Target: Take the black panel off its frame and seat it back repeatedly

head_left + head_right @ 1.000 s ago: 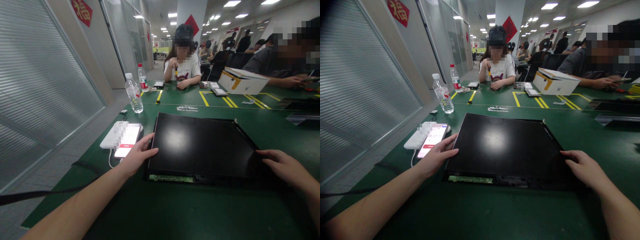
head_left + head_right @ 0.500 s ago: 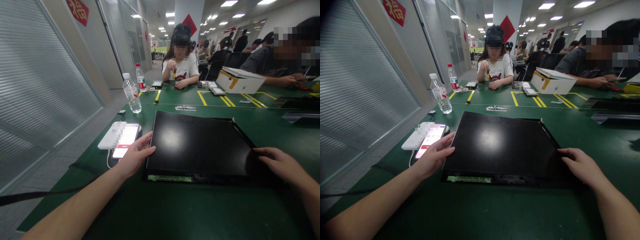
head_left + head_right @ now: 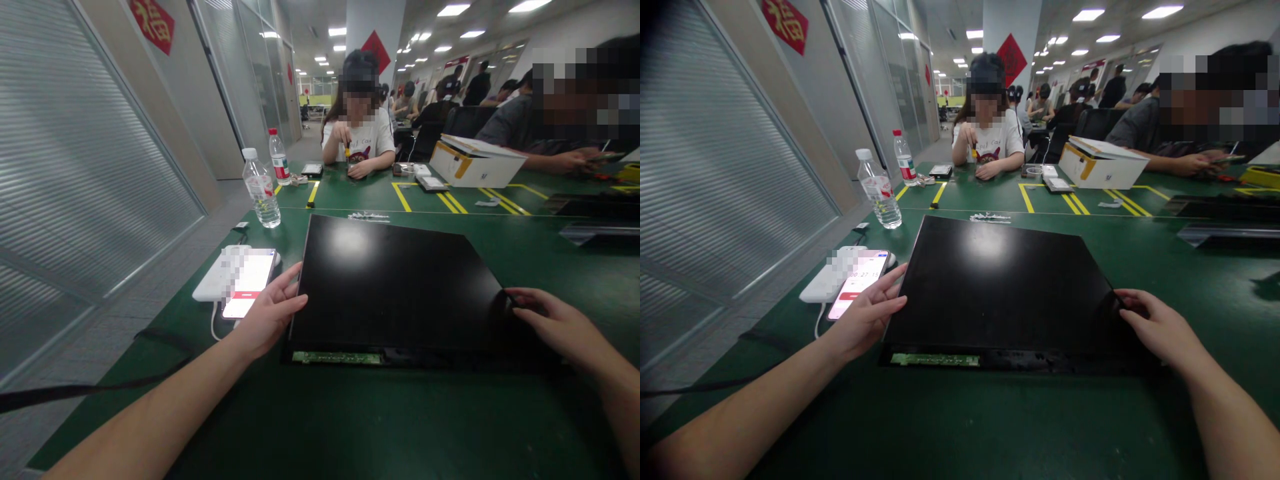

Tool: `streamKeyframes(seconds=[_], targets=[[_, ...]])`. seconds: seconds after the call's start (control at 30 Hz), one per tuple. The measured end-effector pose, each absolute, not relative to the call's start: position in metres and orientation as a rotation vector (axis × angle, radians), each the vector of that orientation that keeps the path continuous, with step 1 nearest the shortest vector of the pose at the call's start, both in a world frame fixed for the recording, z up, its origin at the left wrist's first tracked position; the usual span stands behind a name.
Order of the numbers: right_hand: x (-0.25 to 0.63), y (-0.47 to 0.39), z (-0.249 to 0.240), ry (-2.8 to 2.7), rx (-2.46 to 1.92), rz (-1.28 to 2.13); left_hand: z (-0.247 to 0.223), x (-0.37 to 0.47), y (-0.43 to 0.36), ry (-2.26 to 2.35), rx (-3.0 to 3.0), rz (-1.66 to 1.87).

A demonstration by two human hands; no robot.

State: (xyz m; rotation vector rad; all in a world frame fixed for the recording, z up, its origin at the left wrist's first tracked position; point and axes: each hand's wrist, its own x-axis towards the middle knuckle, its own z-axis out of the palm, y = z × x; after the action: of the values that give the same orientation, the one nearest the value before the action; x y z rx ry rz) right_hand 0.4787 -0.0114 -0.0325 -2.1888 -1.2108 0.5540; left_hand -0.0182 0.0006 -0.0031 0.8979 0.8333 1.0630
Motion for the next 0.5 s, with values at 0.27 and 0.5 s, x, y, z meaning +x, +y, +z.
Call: streamKeyframes(seconds=[0.27,0.5], targets=[[0.4693,-0.0128,-0.0255,-0.968,-2.111,0.614,-0.0034,-0.019,0.0,0.798,0.932,1.096],[0.4745,-0.0177,-0.0241,-0.804,-1.892,0.778,-0.006,-0.0214,0.0033,0.789,0.957,1.122]])
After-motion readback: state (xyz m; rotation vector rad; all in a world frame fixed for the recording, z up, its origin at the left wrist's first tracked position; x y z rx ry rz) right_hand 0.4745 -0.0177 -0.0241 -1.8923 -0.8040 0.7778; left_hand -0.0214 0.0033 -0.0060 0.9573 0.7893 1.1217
